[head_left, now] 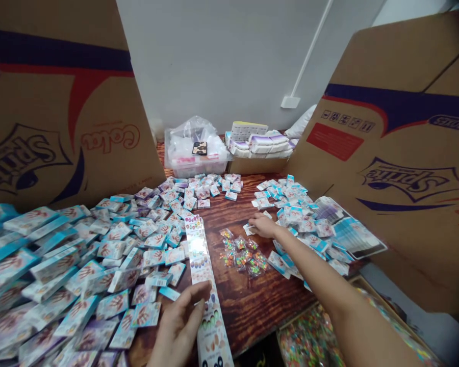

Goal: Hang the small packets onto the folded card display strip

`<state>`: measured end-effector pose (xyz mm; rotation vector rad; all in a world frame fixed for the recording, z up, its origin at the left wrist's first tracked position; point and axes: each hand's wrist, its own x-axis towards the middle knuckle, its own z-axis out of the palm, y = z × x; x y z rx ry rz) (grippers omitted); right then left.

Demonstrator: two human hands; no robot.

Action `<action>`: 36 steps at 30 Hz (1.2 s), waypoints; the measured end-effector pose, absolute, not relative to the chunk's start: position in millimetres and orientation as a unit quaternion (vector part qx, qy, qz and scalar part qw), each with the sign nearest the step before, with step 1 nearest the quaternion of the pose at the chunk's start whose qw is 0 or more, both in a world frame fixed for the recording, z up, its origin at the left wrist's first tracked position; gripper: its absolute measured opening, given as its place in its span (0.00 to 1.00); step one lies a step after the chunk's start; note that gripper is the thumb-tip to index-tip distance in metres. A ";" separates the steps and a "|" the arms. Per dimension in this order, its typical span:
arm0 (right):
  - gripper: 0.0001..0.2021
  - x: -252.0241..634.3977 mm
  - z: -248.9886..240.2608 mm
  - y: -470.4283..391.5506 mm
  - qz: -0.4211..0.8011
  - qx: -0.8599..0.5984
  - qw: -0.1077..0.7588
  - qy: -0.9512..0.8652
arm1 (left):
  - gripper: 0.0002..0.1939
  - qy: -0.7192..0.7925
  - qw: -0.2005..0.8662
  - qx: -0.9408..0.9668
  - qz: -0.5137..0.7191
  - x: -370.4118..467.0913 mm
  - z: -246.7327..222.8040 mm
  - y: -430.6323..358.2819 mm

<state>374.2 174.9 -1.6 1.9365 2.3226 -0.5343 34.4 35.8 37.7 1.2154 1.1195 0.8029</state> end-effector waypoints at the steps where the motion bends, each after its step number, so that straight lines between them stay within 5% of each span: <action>1: 0.12 373.3 -1.3 171.2 -0.172 0.635 0.018 0.753 | 0.18 0.483 0.609 0.524 0.347 36.4 40.0 36.9; 5: 0.06 360.7 13.0 157.5 -0.164 0.657 -0.088 0.731 | 0.18 0.471 0.627 0.516 0.345 44.9 51.1 46.1; 10: 0.14 288.0 40.8 117.3 -0.207 0.642 -0.231 0.701 | 0.25 0.437 0.701 0.414 0.383 67.0 53.9 54.5; 15: 0.14 208.2 55.8 71.1 -0.521 0.462 -0.411 0.588 | 0.29 0.433 0.693 0.310 0.485 77.4 52.0 58.0; 17: 0.15 207.2 54.2 74.1 -0.530 0.458 -0.407 0.586 | 0.31 0.448 0.683 0.294 0.496 70.2 54.3 59.6; 23: 0.14 265.1 17.2 138.8 -0.304 0.700 -0.314 0.564 | 0.29 0.478 0.684 0.290 0.469 42.2 58.9 53.4; 27: 0.07 276.9 -9.8 164.2 -0.281 0.752 -0.227 0.551 | 0.27 0.468 0.696 0.321 0.440 34.7 53.9 45.8; 36: 0.13 277.3 -25.7 164.8 -0.256 0.787 -0.091 0.554 | 0.29 0.477 0.707 0.304 0.425 23.7 51.1 39.6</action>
